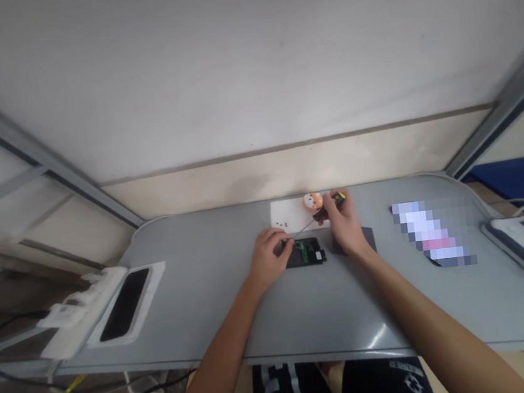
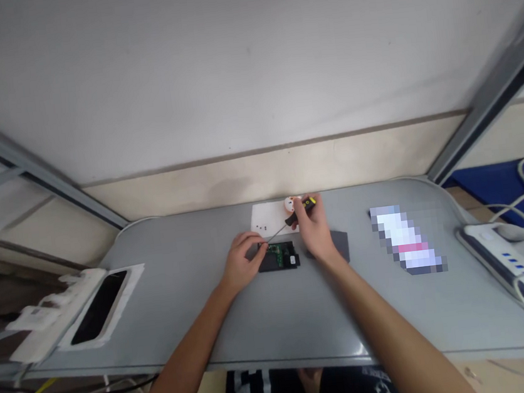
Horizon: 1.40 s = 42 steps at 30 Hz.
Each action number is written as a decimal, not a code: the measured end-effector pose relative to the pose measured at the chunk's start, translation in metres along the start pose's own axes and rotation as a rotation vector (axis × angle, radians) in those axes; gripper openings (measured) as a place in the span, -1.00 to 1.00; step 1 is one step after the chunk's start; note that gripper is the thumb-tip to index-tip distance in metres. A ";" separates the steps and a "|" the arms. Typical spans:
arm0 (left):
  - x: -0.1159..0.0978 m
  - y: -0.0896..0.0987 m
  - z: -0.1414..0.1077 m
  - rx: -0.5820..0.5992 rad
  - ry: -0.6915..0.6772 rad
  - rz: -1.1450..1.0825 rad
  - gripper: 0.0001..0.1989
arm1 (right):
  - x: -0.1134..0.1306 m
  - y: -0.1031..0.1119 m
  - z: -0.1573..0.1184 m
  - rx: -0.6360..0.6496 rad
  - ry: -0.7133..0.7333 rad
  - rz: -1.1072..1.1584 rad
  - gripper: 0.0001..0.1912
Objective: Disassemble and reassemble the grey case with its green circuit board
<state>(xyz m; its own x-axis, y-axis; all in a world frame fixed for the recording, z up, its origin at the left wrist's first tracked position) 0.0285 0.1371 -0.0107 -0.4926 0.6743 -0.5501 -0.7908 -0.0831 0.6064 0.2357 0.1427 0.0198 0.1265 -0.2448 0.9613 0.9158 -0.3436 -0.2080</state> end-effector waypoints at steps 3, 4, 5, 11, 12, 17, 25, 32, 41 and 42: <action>0.001 0.001 -0.001 0.019 -0.034 0.071 -0.88 | 0.002 -0.002 -0.002 0.073 0.074 -0.041 -0.64; 0.001 0.001 -0.002 0.029 -0.045 0.087 -0.87 | 0.003 -0.002 -0.003 0.096 0.110 -0.040 -0.65; 0.002 0.001 -0.002 0.037 -0.051 0.097 -0.87 | 0.003 -0.003 -0.004 0.113 0.145 -0.030 -0.64; 0.007 0.000 -0.001 0.025 -0.032 0.063 -0.90 | 0.003 -0.003 -0.007 0.180 0.167 -0.001 -0.49; 0.007 0.000 -0.001 0.024 -0.009 0.056 -0.92 | 0.003 -0.002 -0.007 0.185 0.164 -0.010 -0.48; 0.008 0.005 0.001 0.047 0.138 0.046 -0.81 | 0.002 -0.002 -0.008 0.158 0.176 -0.107 -0.50; 0.010 0.004 0.000 0.126 0.159 0.071 -0.78 | -0.004 -0.009 -0.017 0.196 0.209 -0.240 -0.54; 0.011 0.002 -0.001 0.119 0.165 0.075 -0.79 | -0.006 -0.010 -0.020 0.213 0.180 -0.278 -0.54; 0.004 0.003 -0.001 0.117 0.130 0.065 -0.88 | -0.006 -0.010 -0.020 0.180 0.222 -0.214 -0.56; 0.004 0.002 -0.002 0.116 0.124 0.059 -0.91 | -0.006 -0.010 -0.019 0.168 0.224 -0.200 -0.57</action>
Point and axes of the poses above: each hand's wrist, its own z-axis towards the middle knuckle, its own y-axis out of the back of the hand, x = y × z, the point moved 2 cm from there along z, towards the middle knuckle, and after that the axes turned 2 degrees about -z, right-handed, at the moved point
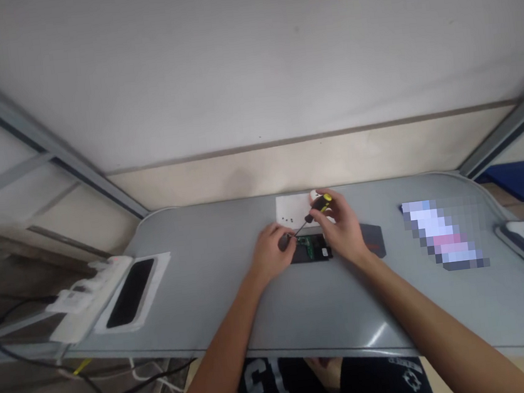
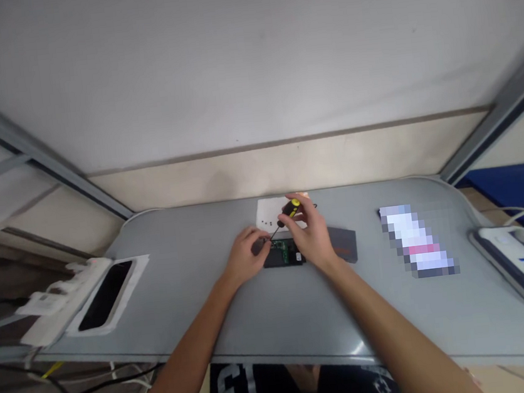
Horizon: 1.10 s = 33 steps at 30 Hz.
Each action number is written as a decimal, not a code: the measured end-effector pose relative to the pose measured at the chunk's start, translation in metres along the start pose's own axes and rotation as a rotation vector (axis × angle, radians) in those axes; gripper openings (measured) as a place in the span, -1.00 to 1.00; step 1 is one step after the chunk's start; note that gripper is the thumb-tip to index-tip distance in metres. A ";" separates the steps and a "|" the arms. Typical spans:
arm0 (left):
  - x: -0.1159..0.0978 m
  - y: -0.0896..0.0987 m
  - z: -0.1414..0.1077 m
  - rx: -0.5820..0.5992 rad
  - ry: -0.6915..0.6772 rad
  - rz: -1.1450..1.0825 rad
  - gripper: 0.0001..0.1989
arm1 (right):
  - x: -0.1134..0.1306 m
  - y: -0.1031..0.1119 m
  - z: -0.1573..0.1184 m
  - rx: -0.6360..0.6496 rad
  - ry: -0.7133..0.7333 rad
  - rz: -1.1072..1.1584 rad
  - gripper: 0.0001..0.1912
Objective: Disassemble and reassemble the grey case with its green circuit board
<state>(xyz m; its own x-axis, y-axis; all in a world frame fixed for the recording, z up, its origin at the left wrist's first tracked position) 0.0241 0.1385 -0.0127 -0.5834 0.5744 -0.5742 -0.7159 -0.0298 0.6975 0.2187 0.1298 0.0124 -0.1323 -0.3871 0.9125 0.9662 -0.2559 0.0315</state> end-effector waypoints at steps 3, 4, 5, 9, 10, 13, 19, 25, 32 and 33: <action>0.002 -0.002 0.000 -0.020 -0.019 -0.022 -0.95 | 0.001 0.001 0.000 -0.033 0.005 0.040 -0.60; 0.004 -0.003 0.000 -0.034 -0.023 -0.029 -0.94 | 0.002 0.001 0.000 -0.040 0.002 0.052 -0.61; 0.005 -0.003 0.000 -0.049 -0.026 -0.036 -0.94 | 0.002 0.002 0.001 -0.045 -0.001 0.062 -0.62; 0.008 -0.005 0.001 -0.103 -0.043 -0.043 -0.93 | 0.004 0.003 0.002 -0.057 -0.012 0.089 -0.62; 0.009 -0.005 0.001 -0.108 -0.049 -0.039 -0.93 | 0.003 0.003 0.003 -0.061 -0.014 0.090 -0.62; 0.011 -0.006 0.001 -0.109 -0.063 -0.034 -0.93 | 0.002 0.004 0.004 -0.073 -0.014 0.090 -0.60; 0.016 -0.005 0.003 -0.105 -0.024 -0.087 -0.92 | 0.007 0.005 0.006 -0.087 0.004 0.142 -0.63; 0.016 -0.004 0.004 -0.114 -0.021 -0.111 -0.90 | 0.003 0.003 0.005 -0.103 0.044 0.135 -0.64; 0.015 -0.004 0.004 -0.131 -0.047 -0.101 -0.91 | -0.001 0.002 0.004 -0.092 0.081 0.100 -0.64; 0.015 -0.004 0.004 -0.124 -0.049 -0.096 -0.91 | 0.000 0.003 0.004 -0.094 0.083 0.098 -0.64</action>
Point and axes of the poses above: each hand's wrist, its own z-axis towards the middle knuckle, its own y-axis out of the back of the hand, x = y × z, the point moved 2 cm from there along z, towards the middle knuckle, and after that the axes turned 2 degrees about -z, right-handed, at the moved point
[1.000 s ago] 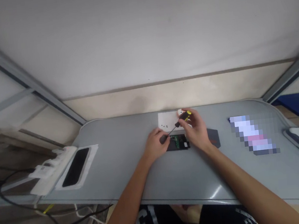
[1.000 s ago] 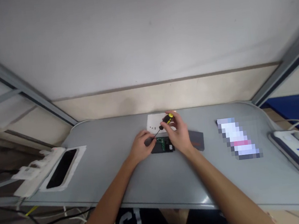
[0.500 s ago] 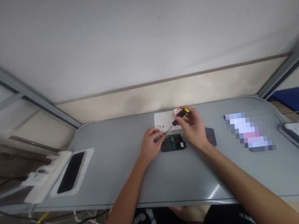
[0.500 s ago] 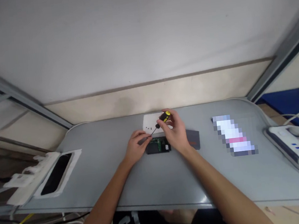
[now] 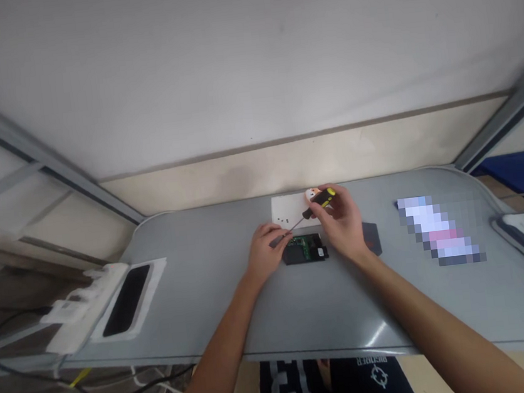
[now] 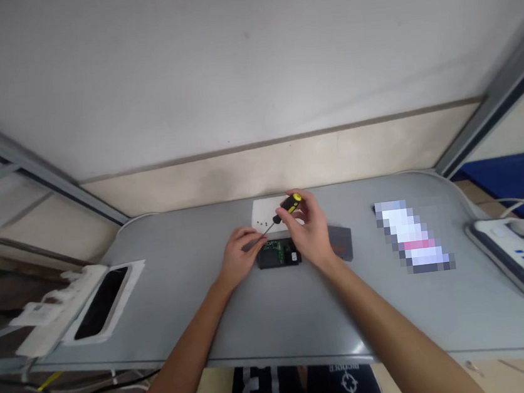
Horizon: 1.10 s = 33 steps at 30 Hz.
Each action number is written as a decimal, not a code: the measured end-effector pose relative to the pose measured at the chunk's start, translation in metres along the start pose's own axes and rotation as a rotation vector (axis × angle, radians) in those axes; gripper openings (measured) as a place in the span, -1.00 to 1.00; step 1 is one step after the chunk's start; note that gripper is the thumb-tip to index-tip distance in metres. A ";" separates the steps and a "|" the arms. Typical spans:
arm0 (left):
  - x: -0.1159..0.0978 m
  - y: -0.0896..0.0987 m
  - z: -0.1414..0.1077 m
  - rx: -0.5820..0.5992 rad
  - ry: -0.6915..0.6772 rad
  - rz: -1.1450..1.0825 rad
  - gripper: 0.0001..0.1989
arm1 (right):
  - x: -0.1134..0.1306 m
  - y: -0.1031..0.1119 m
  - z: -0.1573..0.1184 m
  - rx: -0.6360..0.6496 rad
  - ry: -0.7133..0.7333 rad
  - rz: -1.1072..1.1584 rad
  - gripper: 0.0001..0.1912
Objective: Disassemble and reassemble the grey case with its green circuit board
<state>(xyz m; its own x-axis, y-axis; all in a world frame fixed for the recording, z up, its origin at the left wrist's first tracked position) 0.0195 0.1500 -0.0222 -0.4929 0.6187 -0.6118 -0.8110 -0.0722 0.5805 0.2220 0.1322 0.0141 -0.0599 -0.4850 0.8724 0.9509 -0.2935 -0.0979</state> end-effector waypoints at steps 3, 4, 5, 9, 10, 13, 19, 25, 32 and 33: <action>-0.001 0.000 0.000 0.017 -0.009 0.017 -0.91 | 0.002 0.000 -0.001 -0.004 0.000 -0.002 -0.64; -0.002 0.000 0.000 0.017 -0.015 0.026 -0.91 | 0.003 0.000 -0.001 -0.004 0.000 -0.005 -0.64; -0.002 -0.001 -0.001 0.018 -0.026 0.038 -0.91 | 0.004 0.000 -0.001 -0.002 0.000 -0.010 -0.64; -0.001 -0.002 -0.002 0.037 -0.067 0.094 -0.92 | 0.007 -0.001 -0.003 0.033 0.014 -0.040 -0.63; -0.002 -0.002 -0.003 0.037 -0.070 0.100 -0.91 | 0.008 -0.001 -0.003 0.043 0.016 -0.049 -0.63; -0.005 0.000 -0.003 0.049 -0.044 0.087 -0.85 | 0.011 -0.001 -0.003 0.053 0.015 -0.064 -0.62; -0.011 0.006 -0.001 0.104 0.064 0.033 -0.68 | 0.015 -0.001 -0.002 0.063 0.004 -0.107 -0.63; -0.007 0.006 0.000 0.113 0.100 0.065 -0.79 | 0.006 -0.002 -0.002 0.101 -0.036 -0.126 -0.60; -0.012 0.005 0.000 0.181 0.114 0.093 -0.82 | 0.005 -0.002 -0.003 0.120 -0.036 -0.151 -0.57; -0.013 0.005 0.000 0.187 0.116 0.097 -0.83 | 0.006 -0.003 -0.003 0.125 -0.033 -0.155 -0.57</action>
Point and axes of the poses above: each hand's wrist, its own z-axis towards the middle knuckle, its own y-axis out of the back of the hand, x = y × z, the point moved 2 cm from there along z, towards the middle knuckle, and after that the axes turned 2 degrees about -z, right-handed, at the moved point
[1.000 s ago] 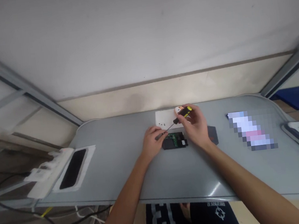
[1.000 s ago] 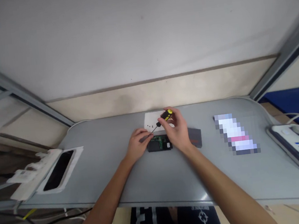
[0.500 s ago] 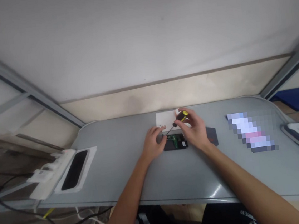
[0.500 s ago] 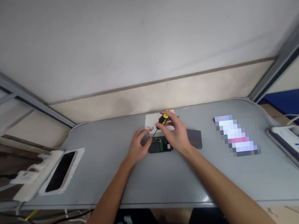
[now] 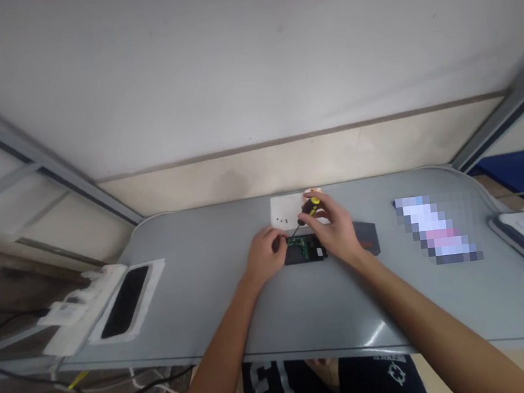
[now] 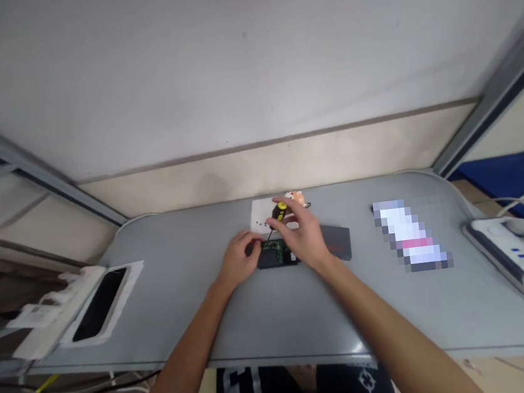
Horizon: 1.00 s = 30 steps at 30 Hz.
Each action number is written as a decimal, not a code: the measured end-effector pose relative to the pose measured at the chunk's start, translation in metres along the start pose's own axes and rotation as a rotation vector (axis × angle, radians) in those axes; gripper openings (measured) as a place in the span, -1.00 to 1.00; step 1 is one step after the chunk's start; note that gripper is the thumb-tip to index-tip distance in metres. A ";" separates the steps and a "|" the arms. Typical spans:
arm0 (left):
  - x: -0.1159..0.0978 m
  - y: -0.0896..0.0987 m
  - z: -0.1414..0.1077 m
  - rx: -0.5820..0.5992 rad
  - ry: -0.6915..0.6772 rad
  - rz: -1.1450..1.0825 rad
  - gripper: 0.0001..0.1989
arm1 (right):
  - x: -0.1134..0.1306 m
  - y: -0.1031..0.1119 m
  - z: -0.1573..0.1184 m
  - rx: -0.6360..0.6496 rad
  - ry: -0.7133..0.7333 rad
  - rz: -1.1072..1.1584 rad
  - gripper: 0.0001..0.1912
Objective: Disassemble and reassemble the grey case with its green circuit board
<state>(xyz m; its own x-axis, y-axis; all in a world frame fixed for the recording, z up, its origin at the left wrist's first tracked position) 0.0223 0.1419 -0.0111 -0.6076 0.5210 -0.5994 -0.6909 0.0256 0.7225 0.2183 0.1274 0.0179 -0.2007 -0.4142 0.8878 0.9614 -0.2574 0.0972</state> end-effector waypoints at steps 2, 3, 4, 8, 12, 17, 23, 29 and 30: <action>-0.001 0.000 0.000 0.008 0.002 0.003 -0.83 | 0.001 0.000 0.000 0.006 0.005 -0.012 -0.58; 0.000 0.000 0.000 0.011 0.002 0.001 -0.83 | 0.000 0.000 0.000 0.008 0.006 -0.018 -0.59; 0.000 -0.001 0.000 0.011 0.003 -0.001 -0.83 | 0.000 -0.001 0.000 0.007 0.007 -0.022 -0.59; 0.001 -0.002 0.000 -0.003 -0.008 -0.011 -0.82 | -0.002 -0.002 -0.002 0.014 -0.004 -0.019 -0.59; 0.001 -0.004 -0.001 0.007 -0.046 -0.020 -0.81 | -0.003 -0.002 -0.003 0.018 -0.017 -0.018 -0.58; 0.003 -0.006 -0.002 0.009 -0.075 -0.003 -0.80 | 0.001 -0.003 -0.001 0.076 -0.028 0.003 -0.61; 0.004 -0.008 -0.002 -0.002 -0.115 -0.006 -0.81 | 0.012 -0.004 0.010 0.265 -0.037 0.016 -0.69; 0.005 -0.009 -0.002 -0.005 -0.099 -0.012 -0.80 | 0.012 -0.021 0.023 0.215 0.030 -0.005 -0.75; 0.005 -0.009 -0.001 -0.003 -0.099 -0.018 -0.80 | 0.010 -0.026 0.023 0.202 0.032 0.057 -0.73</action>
<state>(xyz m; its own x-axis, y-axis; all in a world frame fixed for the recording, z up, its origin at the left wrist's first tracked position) 0.0247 0.1432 -0.0211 -0.5539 0.6019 -0.5752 -0.7025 0.0329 0.7109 0.1959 0.1501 0.0347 -0.1473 -0.4516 0.8800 0.9890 -0.0538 0.1379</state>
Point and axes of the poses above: each hand's wrist, its own z-axis towards the middle knuckle, its own y-axis out of the back of the hand, x = y × z, the point moved 2 cm from there along z, towards the middle knuckle, and after that the axes turned 2 degrees about -z, right-handed, at the moved point
